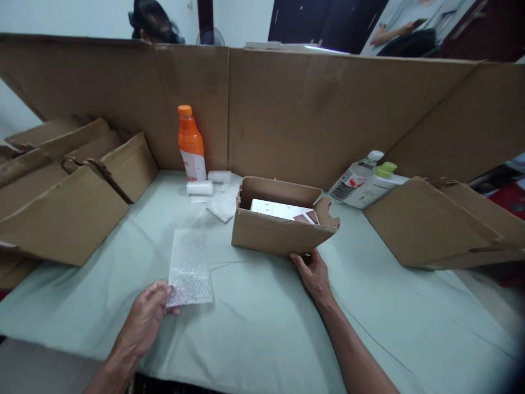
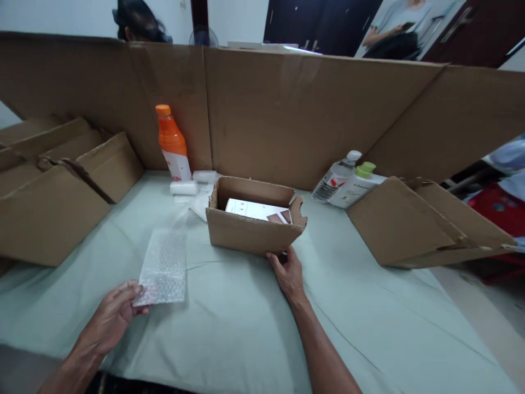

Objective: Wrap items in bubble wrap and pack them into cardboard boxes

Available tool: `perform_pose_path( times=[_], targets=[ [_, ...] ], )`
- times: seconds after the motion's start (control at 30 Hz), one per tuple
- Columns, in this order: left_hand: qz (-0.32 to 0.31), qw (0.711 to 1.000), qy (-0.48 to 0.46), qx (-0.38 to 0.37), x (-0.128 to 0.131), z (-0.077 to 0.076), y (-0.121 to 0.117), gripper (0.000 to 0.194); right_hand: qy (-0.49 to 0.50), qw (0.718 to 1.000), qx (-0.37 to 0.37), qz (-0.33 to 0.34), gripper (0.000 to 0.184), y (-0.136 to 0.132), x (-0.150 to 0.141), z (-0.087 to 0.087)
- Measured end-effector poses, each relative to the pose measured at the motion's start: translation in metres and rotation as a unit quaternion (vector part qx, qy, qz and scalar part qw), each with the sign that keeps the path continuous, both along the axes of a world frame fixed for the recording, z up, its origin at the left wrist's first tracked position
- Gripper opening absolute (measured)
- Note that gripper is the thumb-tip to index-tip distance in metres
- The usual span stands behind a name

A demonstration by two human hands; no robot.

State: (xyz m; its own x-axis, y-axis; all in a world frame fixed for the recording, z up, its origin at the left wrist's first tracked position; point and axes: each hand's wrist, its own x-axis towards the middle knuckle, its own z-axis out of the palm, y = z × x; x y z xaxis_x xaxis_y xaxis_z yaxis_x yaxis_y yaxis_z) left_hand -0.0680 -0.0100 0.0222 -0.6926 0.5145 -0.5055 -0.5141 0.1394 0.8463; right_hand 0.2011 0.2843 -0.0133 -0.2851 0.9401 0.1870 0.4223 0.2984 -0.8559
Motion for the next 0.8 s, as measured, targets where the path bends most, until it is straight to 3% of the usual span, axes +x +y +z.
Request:
perform_pose_path(
  times=[0.13,0.23,0.37,0.47,0.53,0.6,0.67,0.73,0.8],
  targets=[
    [-0.059,0.998,-0.026,0.025,0.020,-0.001,-0.024,0.044,-0.024,0.999,-0.021,0.013,0.053,0.001,0.000,0.003],
    [-0.101,0.993,-0.048,0.037,0.028,0.002,-0.029,0.046,-0.124,0.992,-0.012,0.028,0.049,0.000,0.010,0.015],
    [-0.056,0.997,-0.046,0.023,0.032,0.000,-0.033,0.049,-0.263,0.962,0.057,0.036,0.042,-0.021,0.031,0.041],
    [-0.031,0.999,0.016,-0.007,0.033,-0.001,-0.040,0.076,-0.250,0.950,0.140,0.121,0.040,-0.060,0.033,0.054],
    [-0.045,0.998,0.046,-0.009,0.035,0.001,-0.044,0.090,-0.220,0.927,0.186,0.238,0.049,-0.093,0.021,0.055],
    [-0.058,0.998,0.032,-0.002,0.036,0.005,-0.047,0.086,-0.191,0.893,0.200,0.354,0.072,-0.126,-0.002,0.049],
    [-0.065,0.998,-0.014,0.000,0.037,0.010,-0.048,0.076,-0.153,0.871,0.195,0.424,0.090,-0.151,-0.031,0.039],
    [-0.056,0.997,-0.054,0.005,0.035,0.015,-0.047,0.066,-0.104,0.872,0.177,0.444,0.087,-0.163,-0.063,0.030],
    [-0.036,0.997,-0.061,0.033,0.032,0.019,-0.047,0.064,-0.065,0.893,0.127,0.428,0.067,-0.163,-0.095,0.024]
  ],
)
